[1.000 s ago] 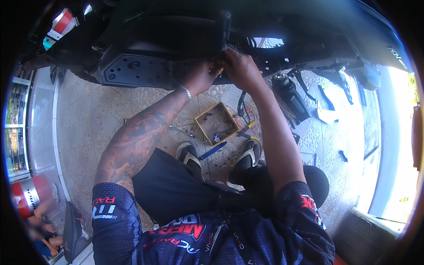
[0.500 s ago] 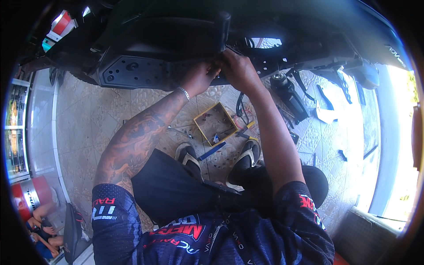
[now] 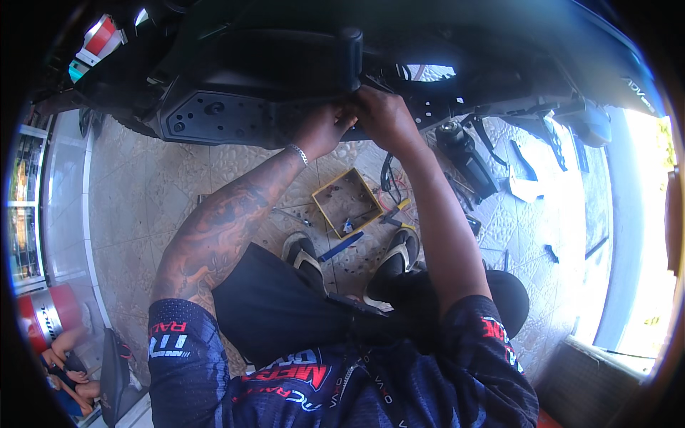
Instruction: The person is working on a motorcycle, specifically focusing on the under-seat area. They manipulate wires and components within the storage compartment, then reattach the seat and secure it with screws.
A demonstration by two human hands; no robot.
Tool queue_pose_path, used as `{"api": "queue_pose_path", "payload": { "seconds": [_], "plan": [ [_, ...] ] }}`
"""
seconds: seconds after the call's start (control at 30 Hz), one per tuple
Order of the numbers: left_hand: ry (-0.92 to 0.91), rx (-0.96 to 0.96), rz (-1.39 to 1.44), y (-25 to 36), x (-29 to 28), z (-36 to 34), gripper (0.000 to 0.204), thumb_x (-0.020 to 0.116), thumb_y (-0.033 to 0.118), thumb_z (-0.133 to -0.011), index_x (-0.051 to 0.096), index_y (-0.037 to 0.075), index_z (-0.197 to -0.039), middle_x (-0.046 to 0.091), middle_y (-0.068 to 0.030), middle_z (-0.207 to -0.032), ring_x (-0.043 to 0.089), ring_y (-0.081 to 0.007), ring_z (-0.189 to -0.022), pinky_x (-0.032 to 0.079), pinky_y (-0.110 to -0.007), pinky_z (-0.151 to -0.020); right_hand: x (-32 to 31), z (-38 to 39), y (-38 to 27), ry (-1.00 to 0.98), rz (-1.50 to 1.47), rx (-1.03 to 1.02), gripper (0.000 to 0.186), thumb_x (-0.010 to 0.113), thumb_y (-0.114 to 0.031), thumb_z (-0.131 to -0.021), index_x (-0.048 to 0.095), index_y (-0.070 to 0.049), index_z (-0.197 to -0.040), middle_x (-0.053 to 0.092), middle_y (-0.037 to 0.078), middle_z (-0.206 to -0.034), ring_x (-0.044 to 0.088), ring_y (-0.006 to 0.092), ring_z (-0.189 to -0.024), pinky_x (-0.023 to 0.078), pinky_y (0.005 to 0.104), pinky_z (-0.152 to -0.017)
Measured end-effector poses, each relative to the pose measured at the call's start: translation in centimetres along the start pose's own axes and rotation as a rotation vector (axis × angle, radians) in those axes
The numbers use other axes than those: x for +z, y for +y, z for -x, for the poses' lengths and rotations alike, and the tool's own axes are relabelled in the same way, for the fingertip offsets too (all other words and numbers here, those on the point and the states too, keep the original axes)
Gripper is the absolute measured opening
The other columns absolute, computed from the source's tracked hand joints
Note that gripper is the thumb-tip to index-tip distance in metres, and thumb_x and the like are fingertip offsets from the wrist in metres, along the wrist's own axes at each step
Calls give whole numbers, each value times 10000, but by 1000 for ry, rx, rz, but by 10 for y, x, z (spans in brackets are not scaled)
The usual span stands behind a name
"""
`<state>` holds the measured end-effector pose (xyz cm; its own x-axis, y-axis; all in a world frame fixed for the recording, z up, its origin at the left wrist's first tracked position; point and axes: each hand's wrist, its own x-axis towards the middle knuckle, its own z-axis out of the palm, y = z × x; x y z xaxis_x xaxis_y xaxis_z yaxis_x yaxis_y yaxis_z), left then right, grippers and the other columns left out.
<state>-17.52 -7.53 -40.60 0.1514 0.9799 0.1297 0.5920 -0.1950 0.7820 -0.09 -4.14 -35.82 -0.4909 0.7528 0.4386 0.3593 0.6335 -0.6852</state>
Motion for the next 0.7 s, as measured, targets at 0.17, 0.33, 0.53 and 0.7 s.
{"api": "queue_pose_path", "payload": {
  "seconds": [0.17,0.33,0.53,0.7],
  "plan": [
    [-5,-76,-13,6,2,0,127,643,126,-1013,677,28,-1086,759,-142,-994,752,-267,-983,564,-373,-842,3,-1,-6,90,-42,162,161,763,-122,-878,670,-11,-948,731,160,-830,745,350,-787,570,408,-682],
    [-5,-84,-18,11,-1,0,232,674,259,-998,723,55,-1098,754,-196,-1040,737,-358,-980,572,-429,-850,-10,-13,-33,190,-391,112,305,763,-108,-897,685,-19,-1178,720,232,-1099,724,344,-1037,578,390,-871],
    [-25,-105,102,7,3,-1,227,660,257,-1017,741,49,-1057,763,-166,-987,751,-308,-937,569,-384,-838,-89,-52,-88,-97,39,-327,427,755,-94,-910,651,-34,-1320,673,251,-1263,658,383,-1187,541,444,-1017],
    [-3,-73,153,4,9,2,221,613,178,-1056,725,12,-1149,693,-16,-848,631,-87,-785,528,-277,-746,-110,-93,-121,-465,766,-29,434,738,-260,-946,644,-102,-1339,725,181,-1168,708,356,-1067,578,445,-903]
  ]
}}
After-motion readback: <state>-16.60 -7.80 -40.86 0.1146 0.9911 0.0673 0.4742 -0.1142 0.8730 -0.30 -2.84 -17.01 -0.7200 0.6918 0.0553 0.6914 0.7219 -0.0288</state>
